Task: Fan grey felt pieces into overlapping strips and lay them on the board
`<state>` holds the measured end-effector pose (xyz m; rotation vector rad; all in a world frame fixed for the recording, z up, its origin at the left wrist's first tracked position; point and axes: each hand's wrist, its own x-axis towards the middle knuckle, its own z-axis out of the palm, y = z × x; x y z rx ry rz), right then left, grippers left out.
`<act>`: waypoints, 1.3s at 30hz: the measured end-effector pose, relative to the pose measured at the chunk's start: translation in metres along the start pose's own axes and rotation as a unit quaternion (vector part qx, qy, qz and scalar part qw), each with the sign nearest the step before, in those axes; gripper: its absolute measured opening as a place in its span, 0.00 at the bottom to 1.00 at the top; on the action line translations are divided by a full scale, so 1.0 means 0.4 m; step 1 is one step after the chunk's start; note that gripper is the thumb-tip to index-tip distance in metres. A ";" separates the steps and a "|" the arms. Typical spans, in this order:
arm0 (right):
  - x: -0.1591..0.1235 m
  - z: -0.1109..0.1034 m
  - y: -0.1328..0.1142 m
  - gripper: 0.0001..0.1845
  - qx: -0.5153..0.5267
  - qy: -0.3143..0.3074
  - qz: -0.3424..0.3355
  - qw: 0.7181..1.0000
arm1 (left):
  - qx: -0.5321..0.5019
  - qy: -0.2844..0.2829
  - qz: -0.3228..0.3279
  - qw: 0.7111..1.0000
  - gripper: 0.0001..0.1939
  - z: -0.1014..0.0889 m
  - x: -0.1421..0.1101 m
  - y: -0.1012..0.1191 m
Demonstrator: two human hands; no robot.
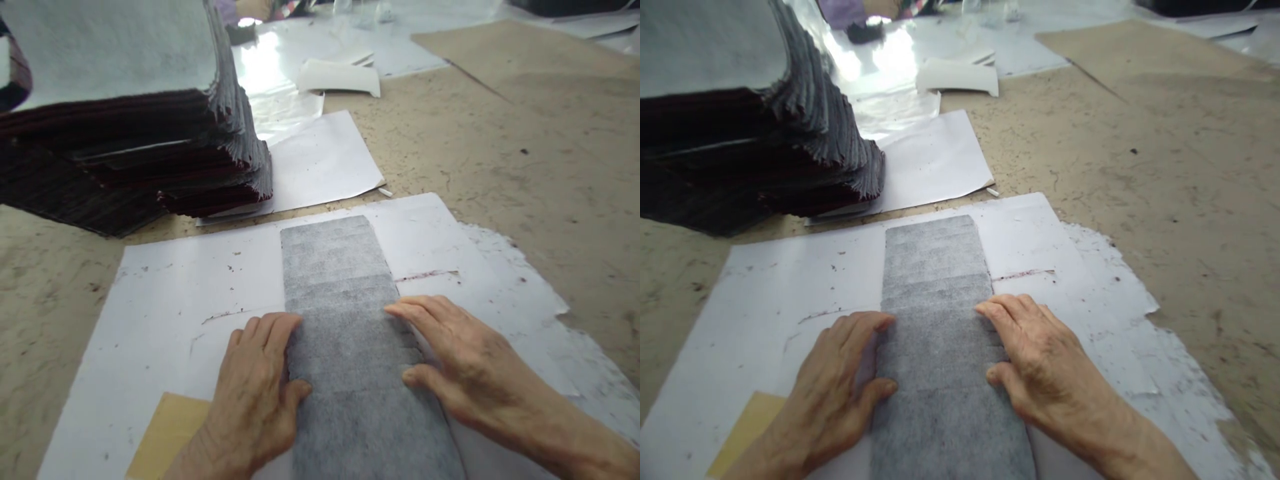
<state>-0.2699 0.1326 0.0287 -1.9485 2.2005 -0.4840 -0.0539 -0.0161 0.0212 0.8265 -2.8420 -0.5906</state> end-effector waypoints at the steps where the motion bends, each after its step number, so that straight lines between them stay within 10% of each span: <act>1: 0.005 -0.002 0.002 0.27 0.013 -0.014 0.008 1.000 | -0.008 -0.013 -0.008 1.000 0.27 -0.004 0.004 0.001; 12: -0.025 0.010 -0.036 0.00 0.132 -0.008 0.186 0.974 | -0.063 -0.010 -0.116 0.991 0.07 0.015 -0.024 0.002; 20: -0.082 0.057 -0.097 0.12 0.068 0.119 0.286 0.949 | -0.029 0.020 -0.103 0.994 0.13 0.037 -0.090 0.009; 39: -0.097 0.061 -0.096 0.12 0.016 0.109 0.231 0.967 | -0.096 -0.025 -0.145 0.984 0.17 0.036 -0.082 -0.006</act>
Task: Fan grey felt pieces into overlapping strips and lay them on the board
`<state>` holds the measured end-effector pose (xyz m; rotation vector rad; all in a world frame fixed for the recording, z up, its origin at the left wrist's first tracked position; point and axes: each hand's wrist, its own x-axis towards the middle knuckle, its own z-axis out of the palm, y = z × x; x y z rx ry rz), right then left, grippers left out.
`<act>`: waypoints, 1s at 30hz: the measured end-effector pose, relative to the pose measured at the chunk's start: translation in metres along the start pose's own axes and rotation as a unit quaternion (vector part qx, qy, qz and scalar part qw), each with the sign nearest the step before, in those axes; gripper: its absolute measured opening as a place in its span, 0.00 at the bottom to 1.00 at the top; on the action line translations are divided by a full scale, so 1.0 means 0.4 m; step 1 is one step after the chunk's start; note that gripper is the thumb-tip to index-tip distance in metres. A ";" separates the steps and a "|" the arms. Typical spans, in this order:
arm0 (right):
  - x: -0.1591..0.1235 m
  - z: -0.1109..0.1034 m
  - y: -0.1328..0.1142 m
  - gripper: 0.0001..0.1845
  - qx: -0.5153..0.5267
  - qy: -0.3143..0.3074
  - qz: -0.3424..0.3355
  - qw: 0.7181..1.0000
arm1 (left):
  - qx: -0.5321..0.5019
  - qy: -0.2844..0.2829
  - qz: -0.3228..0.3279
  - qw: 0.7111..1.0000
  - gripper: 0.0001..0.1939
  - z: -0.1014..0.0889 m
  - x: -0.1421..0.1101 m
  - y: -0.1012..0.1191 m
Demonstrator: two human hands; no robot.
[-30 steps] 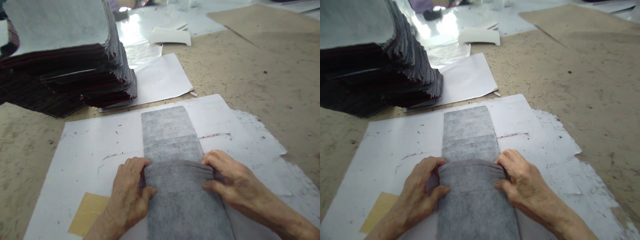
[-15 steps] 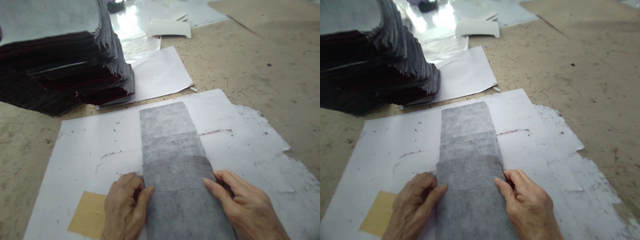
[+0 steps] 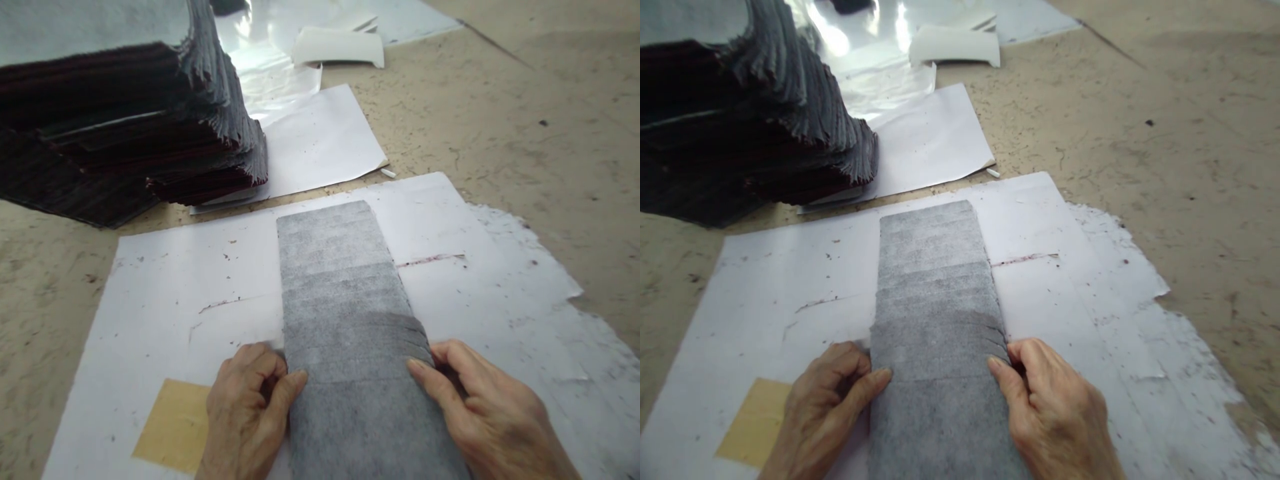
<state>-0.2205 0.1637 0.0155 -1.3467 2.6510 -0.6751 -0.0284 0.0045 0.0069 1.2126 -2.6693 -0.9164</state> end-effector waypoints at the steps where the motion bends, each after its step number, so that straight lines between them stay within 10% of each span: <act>1: 0.000 0.001 0.000 0.11 -0.010 0.006 -0.009 1.000 | 0.002 0.002 0.006 1.000 0.17 0.000 -0.001 0.000; 30: 0.002 0.006 0.004 0.14 -0.010 -0.040 0.004 0.999 | 0.039 0.003 0.007 0.999 0.16 -0.002 -0.002 0.011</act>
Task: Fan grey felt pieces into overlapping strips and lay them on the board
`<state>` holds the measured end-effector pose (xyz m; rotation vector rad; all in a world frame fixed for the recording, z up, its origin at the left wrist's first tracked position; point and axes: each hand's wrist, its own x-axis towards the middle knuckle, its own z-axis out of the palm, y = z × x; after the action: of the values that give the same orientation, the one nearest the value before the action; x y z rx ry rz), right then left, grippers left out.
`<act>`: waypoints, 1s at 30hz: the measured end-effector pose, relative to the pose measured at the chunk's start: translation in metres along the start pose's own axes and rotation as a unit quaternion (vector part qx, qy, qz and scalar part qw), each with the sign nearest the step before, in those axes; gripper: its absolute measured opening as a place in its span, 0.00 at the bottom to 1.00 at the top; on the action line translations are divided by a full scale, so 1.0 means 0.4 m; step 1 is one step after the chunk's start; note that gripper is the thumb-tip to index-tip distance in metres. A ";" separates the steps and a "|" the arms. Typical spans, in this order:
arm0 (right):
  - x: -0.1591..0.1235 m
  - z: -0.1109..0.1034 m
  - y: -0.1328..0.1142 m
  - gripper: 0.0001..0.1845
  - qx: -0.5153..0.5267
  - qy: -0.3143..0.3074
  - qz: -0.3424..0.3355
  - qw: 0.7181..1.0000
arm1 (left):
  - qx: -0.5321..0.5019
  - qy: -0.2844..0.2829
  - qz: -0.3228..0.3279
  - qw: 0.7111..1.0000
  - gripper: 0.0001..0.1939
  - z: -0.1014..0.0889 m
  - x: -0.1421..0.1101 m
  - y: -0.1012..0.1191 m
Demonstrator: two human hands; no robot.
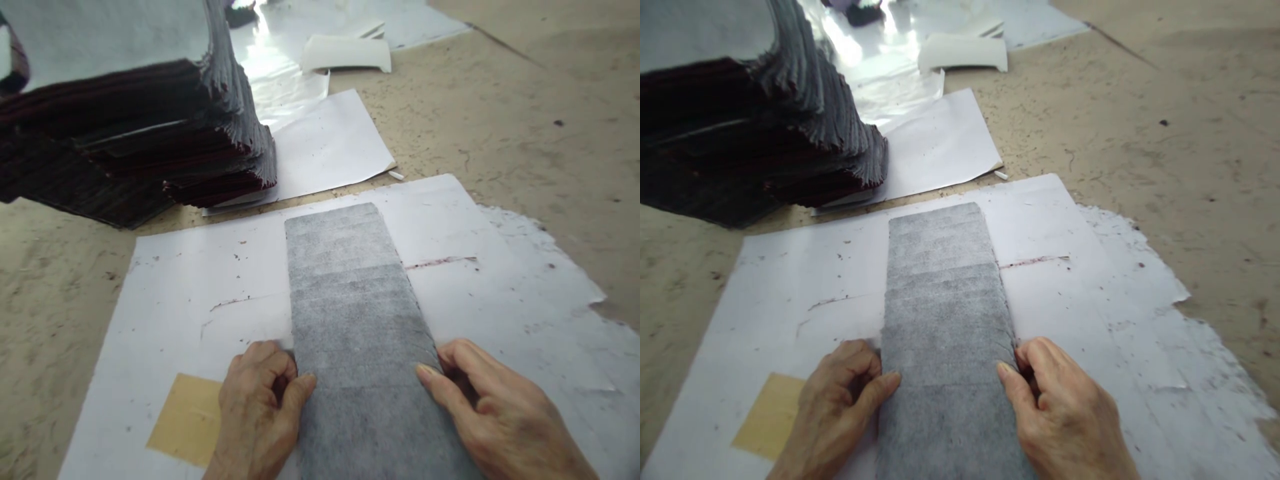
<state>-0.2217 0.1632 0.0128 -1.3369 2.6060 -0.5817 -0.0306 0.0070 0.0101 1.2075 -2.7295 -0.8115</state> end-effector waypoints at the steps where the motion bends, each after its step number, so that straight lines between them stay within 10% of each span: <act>1: -0.003 0.005 0.005 0.14 -0.014 0.001 0.002 1.000 | 0.010 0.004 0.001 1.000 0.15 0.002 -0.002 0.002; 6: -0.014 0.005 0.026 0.15 -0.078 0.049 0.003 0.996 | 0.050 0.082 0.023 0.995 0.10 0.014 -0.017 -0.002; 11: 0.026 -0.042 0.026 0.16 -0.064 0.102 -0.093 0.988 | 0.109 0.165 0.140 0.970 0.27 -0.009 -0.005 -0.001; 19: 0.157 -0.042 0.027 0.18 0.001 -0.011 -0.241 0.970 | 0.090 0.041 0.213 0.972 0.33 -0.040 0.069 0.003; 30: 0.168 -0.047 0.011 0.08 0.095 -0.105 -0.112 0.983 | 0.019 -0.021 0.088 0.996 0.14 -0.038 0.075 0.003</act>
<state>-0.2706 0.1163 0.0305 -1.5464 2.1903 -0.6626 -0.0487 -0.0201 0.0188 0.9486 -2.8467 -0.7755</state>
